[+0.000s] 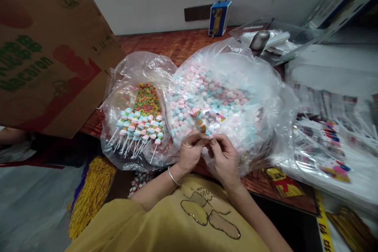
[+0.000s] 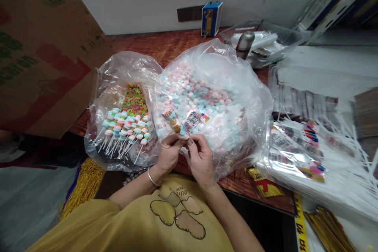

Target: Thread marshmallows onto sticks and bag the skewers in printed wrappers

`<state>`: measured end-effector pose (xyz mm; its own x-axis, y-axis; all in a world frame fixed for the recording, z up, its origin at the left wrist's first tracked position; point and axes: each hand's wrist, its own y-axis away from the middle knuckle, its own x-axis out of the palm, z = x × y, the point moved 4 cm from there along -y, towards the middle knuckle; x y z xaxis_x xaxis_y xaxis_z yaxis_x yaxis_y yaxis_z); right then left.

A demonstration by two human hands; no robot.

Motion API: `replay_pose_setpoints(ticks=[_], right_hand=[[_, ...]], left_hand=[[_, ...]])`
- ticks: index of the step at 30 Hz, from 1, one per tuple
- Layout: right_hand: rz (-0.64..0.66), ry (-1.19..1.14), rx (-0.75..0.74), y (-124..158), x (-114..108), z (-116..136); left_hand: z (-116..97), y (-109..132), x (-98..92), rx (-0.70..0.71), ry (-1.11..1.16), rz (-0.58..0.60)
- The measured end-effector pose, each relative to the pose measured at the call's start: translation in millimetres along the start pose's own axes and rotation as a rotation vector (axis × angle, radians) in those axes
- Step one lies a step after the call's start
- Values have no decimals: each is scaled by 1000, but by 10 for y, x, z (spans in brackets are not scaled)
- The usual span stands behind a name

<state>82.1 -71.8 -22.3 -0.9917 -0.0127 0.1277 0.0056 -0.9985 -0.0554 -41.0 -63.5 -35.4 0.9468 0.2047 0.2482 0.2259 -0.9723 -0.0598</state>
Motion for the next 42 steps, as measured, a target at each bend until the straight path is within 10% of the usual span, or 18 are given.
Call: replay_pose_setpoints(ticks=[9,15,26,35,42], right_hand=[[374,-608,602,-78,23,-94],[345,-653,609,-41,52,-244],[224,421,-193,344,-151,296],[-48,1122,278,808,-1519,-178],[-175,1142,186,826,-1465,-389]], left_hand=[[14,-41,22,-200,51,294],[71,33,126,-428,274,208],[-130,0,82,-429,389,86],[-44,196,-27,-281,190,181],[91,507,-8,-203,-284,415]])
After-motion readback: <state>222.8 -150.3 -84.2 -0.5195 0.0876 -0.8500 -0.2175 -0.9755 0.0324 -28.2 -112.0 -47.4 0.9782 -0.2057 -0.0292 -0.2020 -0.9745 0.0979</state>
